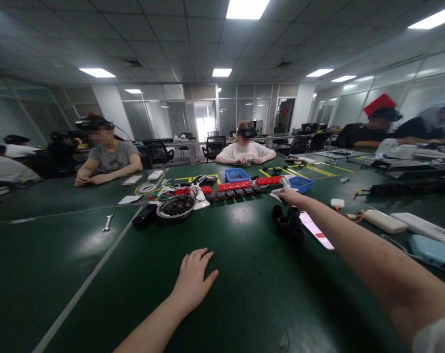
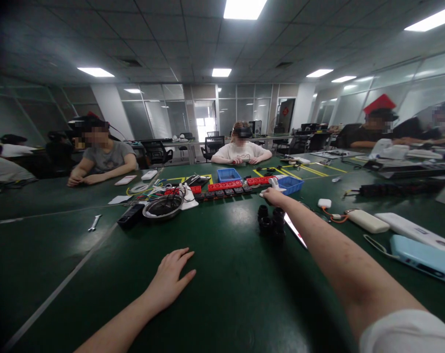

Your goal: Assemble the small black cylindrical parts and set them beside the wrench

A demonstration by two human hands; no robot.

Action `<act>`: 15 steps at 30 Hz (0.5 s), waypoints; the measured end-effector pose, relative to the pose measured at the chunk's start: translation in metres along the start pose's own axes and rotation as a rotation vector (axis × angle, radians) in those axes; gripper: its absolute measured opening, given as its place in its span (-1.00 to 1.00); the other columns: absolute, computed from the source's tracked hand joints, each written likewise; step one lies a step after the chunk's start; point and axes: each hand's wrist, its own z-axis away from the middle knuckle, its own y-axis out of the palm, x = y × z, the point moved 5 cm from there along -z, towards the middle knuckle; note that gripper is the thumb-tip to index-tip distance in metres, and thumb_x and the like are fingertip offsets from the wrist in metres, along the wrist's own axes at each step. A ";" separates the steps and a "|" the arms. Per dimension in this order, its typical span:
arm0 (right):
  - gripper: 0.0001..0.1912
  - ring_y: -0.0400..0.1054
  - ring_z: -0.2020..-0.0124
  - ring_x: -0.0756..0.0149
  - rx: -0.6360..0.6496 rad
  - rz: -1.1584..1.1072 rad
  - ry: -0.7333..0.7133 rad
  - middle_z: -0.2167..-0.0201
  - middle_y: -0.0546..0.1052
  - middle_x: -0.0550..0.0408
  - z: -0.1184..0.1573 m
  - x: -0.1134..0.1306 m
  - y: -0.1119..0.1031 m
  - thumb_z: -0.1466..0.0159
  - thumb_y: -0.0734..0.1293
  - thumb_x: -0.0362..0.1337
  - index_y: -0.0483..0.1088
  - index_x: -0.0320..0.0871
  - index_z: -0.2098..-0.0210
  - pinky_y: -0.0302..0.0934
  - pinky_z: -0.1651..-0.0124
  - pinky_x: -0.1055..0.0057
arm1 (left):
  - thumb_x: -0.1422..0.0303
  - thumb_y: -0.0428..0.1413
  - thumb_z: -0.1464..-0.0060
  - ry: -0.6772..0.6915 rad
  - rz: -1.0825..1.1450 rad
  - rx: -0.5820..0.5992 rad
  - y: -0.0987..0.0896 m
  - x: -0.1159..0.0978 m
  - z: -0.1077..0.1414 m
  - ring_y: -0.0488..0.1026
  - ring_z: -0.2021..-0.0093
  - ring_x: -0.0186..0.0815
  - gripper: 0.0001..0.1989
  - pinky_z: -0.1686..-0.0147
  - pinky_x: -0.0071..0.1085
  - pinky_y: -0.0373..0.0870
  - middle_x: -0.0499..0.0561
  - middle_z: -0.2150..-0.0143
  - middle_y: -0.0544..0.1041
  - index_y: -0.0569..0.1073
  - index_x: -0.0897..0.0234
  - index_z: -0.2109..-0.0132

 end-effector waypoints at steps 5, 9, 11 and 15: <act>-0.53 0.30 0.14 0.15 0.048 0.130 -0.099 0.18 0.43 -0.04 0.005 0.009 0.002 0.09 0.39 -0.33 0.35 -0.22 0.15 0.17 0.08 0.37 | 0.11 -0.13 -0.05 0.000 0.012 0.011 0.002 0.002 -0.002 -0.02 -0.21 -0.12 -0.48 -0.15 -0.07 -0.11 0.04 -0.19 0.15 0.18 0.19 -0.14; -0.59 0.31 0.14 0.14 0.093 0.200 -0.126 0.20 0.46 0.00 0.009 0.009 0.011 0.10 0.39 -0.35 0.39 -0.18 0.20 0.17 0.08 0.36 | 0.10 -0.13 -0.05 0.005 0.024 0.009 0.005 0.004 -0.003 -0.03 -0.21 -0.11 -0.47 -0.15 -0.05 -0.12 0.04 -0.20 0.14 0.16 0.19 -0.15; -0.61 0.32 0.15 0.14 0.108 0.228 -0.136 0.21 0.47 0.01 0.010 0.010 0.013 0.09 0.39 -0.33 0.41 -0.17 0.22 0.18 0.09 0.35 | 0.11 -0.13 -0.05 0.003 0.025 0.003 0.005 0.005 -0.003 -0.03 -0.21 -0.12 -0.48 -0.15 -0.06 -0.12 0.04 -0.20 0.14 0.17 0.18 -0.14; -0.63 0.35 0.19 0.14 0.132 0.271 -0.165 0.23 0.47 0.00 0.009 0.015 0.011 0.08 0.40 -0.27 0.42 -0.17 0.24 0.21 0.13 0.37 | 0.10 -0.12 -0.04 0.002 0.029 0.005 0.004 0.005 -0.002 -0.03 -0.21 -0.11 -0.47 -0.14 -0.05 -0.11 0.03 -0.20 0.13 0.17 0.17 -0.14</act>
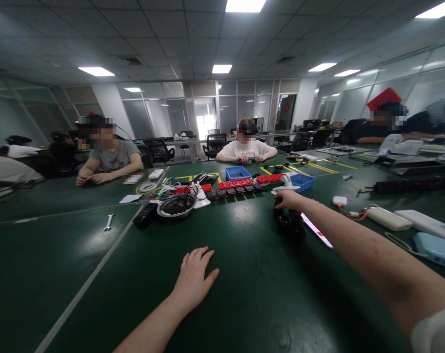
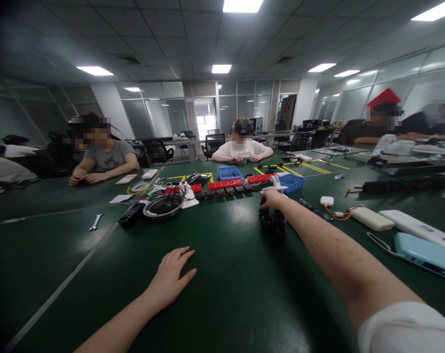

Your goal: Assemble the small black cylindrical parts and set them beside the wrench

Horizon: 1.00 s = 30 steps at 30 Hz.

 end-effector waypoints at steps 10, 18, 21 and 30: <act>-0.53 0.34 0.18 0.07 0.013 0.093 0.038 0.25 0.48 -0.04 0.000 0.004 0.015 0.17 0.45 -0.18 0.42 -0.12 0.24 0.21 0.16 0.29 | 0.11 -0.11 -0.04 0.014 -0.015 -0.022 0.001 0.000 -0.001 0.00 -0.20 -0.12 -0.48 -0.15 -0.07 -0.11 0.05 -0.18 0.16 0.19 0.19 -0.13; -0.67 0.37 0.26 0.15 0.054 0.144 0.031 0.32 0.50 0.01 0.001 0.005 0.000 0.08 0.40 -0.18 0.46 -0.12 0.29 0.22 0.21 0.37 | 0.13 -0.12 -0.04 0.002 -0.021 -0.019 -0.002 -0.003 0.001 0.01 -0.20 -0.15 -0.49 -0.15 -0.08 -0.10 0.03 -0.18 0.16 0.19 0.18 -0.13; -0.73 0.37 0.24 0.15 0.059 0.178 0.014 0.33 0.51 0.01 0.001 0.010 0.001 0.08 0.40 -0.29 0.48 -0.13 0.32 0.21 0.19 0.38 | 0.10 -0.13 -0.05 0.005 -0.012 -0.018 -0.001 -0.002 0.000 0.00 -0.20 -0.16 -0.47 -0.16 -0.10 -0.11 0.03 -0.18 0.16 0.17 0.18 -0.14; -0.78 0.38 0.27 0.19 0.026 0.187 -0.043 0.35 0.52 -0.05 -0.021 0.079 0.008 -0.05 0.32 -0.31 0.47 -0.19 0.28 0.21 0.22 0.43 | 0.09 -0.09 -0.03 0.002 0.026 -0.023 0.003 0.000 -0.001 0.00 -0.20 -0.11 -0.48 -0.14 -0.05 -0.10 0.03 -0.18 0.17 0.19 0.16 -0.13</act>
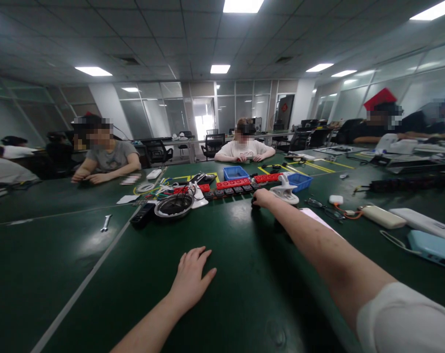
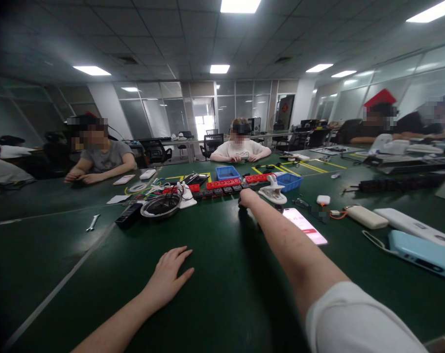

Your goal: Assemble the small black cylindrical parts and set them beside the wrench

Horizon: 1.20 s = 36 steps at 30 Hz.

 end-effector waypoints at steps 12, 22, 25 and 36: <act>-0.62 0.32 0.19 0.22 0.018 -0.177 -0.854 0.20 0.44 -0.03 0.159 0.198 -0.017 -0.08 0.32 -0.31 0.34 -0.17 0.08 0.18 0.16 0.40 | 0.08 -0.33 -0.16 0.127 0.596 -0.692 -0.028 0.027 0.003 0.21 -0.04 -0.21 -0.49 -0.06 -0.19 0.12 0.15 -0.01 0.28 0.23 0.32 -0.04; -0.18 0.24 0.08 0.18 0.220 -0.762 -0.597 0.06 0.34 -0.06 0.175 0.151 0.001 0.07 0.41 -0.09 0.09 -0.22 -0.11 0.14 0.06 0.29 | 0.13 -0.14 -0.11 0.162 0.467 -0.334 -0.050 -0.001 0.002 0.31 0.05 -0.21 -0.61 0.03 -0.26 0.22 0.08 0.13 0.41 0.39 0.28 0.12; -0.25 0.25 0.14 0.16 0.210 -0.704 -0.615 0.16 0.37 0.00 0.174 0.157 0.022 0.13 0.43 -0.04 0.24 -0.17 -0.01 0.14 0.10 0.28 | 0.14 -0.05 -0.05 0.161 0.475 -0.087 -0.055 -0.004 0.007 0.32 0.06 -0.21 -0.63 0.07 -0.28 0.26 0.07 0.08 0.40 0.37 0.24 0.06; -0.59 0.22 0.33 0.32 0.035 -0.612 -0.661 0.43 0.37 0.16 0.163 0.167 0.041 0.12 0.42 -0.04 0.38 -0.18 0.38 0.08 0.28 0.44 | 0.31 0.18 0.18 0.296 0.345 0.080 -0.031 -0.010 0.021 0.32 0.12 -0.22 -0.66 0.10 -0.32 0.23 -0.01 0.17 0.41 0.42 0.18 0.16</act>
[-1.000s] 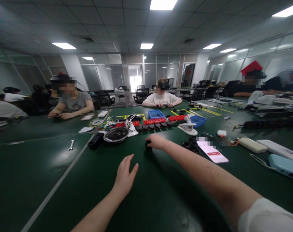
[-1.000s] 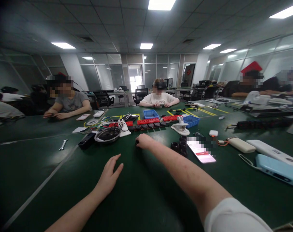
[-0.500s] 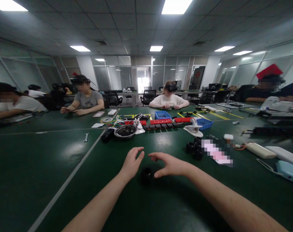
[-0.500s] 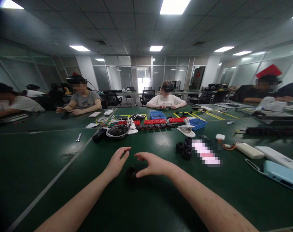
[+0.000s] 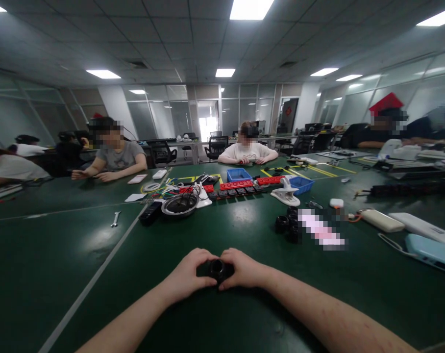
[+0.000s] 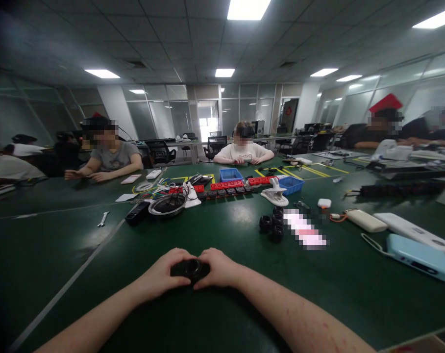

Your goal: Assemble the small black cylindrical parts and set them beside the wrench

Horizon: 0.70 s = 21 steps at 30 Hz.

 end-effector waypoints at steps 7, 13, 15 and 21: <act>-0.62 0.22 0.36 0.23 -0.226 0.337 0.358 0.44 0.39 0.05 0.004 -0.008 0.003 0.08 0.34 -0.01 0.32 -0.21 0.44 0.03 0.28 0.32 | 0.29 0.12 0.13 -0.125 -0.116 -0.327 0.015 0.000 -0.009 0.34 0.20 -0.16 -0.77 0.20 -0.26 0.26 0.02 0.27 0.40 0.39 0.25 0.26; -0.41 0.20 0.23 0.18 -0.212 0.205 0.232 0.26 0.37 0.01 0.003 -0.006 -0.004 0.12 0.36 0.06 0.31 -0.18 0.20 0.04 0.16 0.25 | 0.26 0.10 0.09 -0.071 -0.091 -0.321 0.016 0.006 -0.009 0.27 0.09 -0.13 -0.74 0.10 -0.19 0.22 0.07 0.17 0.36 0.36 0.24 0.21; -0.44 0.21 0.21 0.21 -0.120 0.073 0.138 0.24 0.37 0.04 0.003 -0.008 -0.007 0.09 0.38 0.00 0.31 -0.16 0.16 0.07 0.15 0.31 | 0.25 0.09 0.07 -0.040 -0.052 -0.245 0.015 0.009 -0.010 0.25 0.05 -0.13 -0.70 0.06 -0.19 0.21 0.08 0.11 0.34 0.36 0.22 0.15; -0.57 0.23 0.21 0.26 -0.053 -0.053 0.021 0.27 0.39 0.08 0.002 -0.017 -0.012 0.08 0.43 -0.15 0.37 -0.20 0.25 0.10 0.14 0.38 | 0.25 0.17 0.15 0.009 0.011 -0.200 0.008 0.003 -0.008 0.23 -0.01 -0.13 -0.51 0.00 -0.20 0.17 0.08 0.02 0.32 0.31 0.19 0.01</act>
